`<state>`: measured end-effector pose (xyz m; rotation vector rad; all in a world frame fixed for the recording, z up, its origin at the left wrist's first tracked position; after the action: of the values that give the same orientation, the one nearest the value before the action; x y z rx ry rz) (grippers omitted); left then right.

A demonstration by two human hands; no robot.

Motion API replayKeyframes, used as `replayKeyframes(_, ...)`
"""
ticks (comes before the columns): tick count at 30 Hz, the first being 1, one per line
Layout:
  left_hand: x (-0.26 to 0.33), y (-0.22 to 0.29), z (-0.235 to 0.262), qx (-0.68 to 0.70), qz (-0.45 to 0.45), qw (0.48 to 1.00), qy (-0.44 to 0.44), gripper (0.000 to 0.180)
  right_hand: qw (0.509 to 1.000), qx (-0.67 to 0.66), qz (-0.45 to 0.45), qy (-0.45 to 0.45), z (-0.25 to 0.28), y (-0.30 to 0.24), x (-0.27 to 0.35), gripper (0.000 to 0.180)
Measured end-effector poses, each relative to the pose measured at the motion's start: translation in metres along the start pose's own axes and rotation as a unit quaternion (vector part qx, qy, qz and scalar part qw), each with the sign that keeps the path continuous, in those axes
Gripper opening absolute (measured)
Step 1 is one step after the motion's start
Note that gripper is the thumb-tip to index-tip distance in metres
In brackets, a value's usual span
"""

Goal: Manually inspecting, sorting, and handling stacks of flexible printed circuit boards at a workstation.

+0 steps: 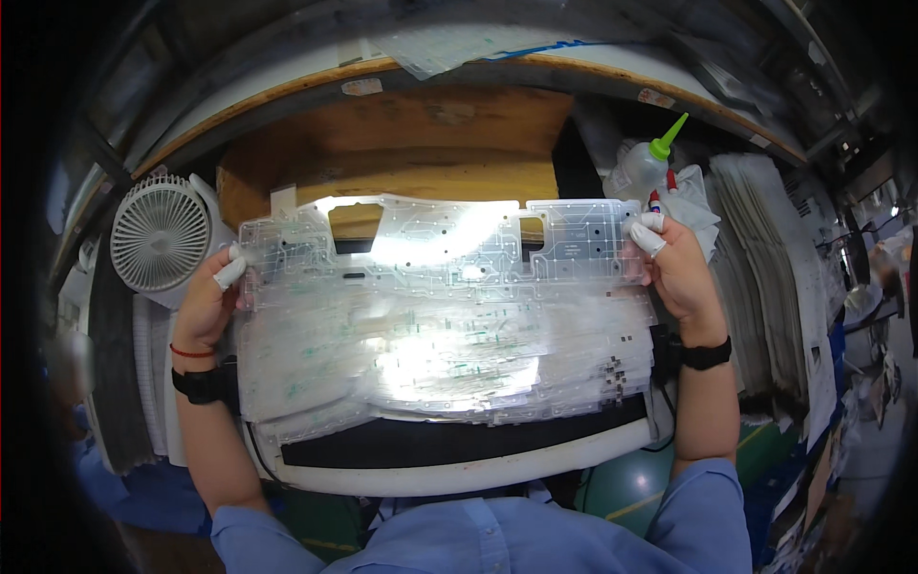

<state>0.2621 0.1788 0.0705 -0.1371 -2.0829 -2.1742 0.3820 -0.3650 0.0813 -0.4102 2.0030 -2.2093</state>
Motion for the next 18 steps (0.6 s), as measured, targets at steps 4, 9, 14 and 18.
replayKeyframes(4,-0.003,-0.003,-0.002,0.004,-0.002,0.999,0.043,0.02,0.998,0.053,-0.001,0.031,-0.001,0.001,0.0,0.016)
replayKeyframes(9,-0.006,-0.013,0.0,0.029,-0.022,0.995,0.095,0.02,0.999,0.008,0.007,0.053,-0.003,0.005,-0.004,0.015)
replayKeyframes(14,-0.001,-0.004,0.015,0.057,-0.024,0.998,0.003,0.024,0.994,-0.084,0.062,0.019,0.005,0.004,0.0,0.015)
replayKeyframes(18,0.001,0.002,0.009,0.042,-0.072,0.996,0.029,0.033,0.99,-0.086,0.103,0.037,0.008,0.003,0.003,0.028)
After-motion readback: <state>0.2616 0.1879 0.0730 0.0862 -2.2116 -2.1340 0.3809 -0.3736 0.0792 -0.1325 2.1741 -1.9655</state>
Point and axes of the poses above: each hand's wrist, its own x-axis away from the middle knuckle, its own z-axis out of the back of the hand, y = z × x, the point moved 2 cm from there along -x, towards the middle knuckle, and after that the axes turned 2 degrees about -y, right-handed, at the moved point
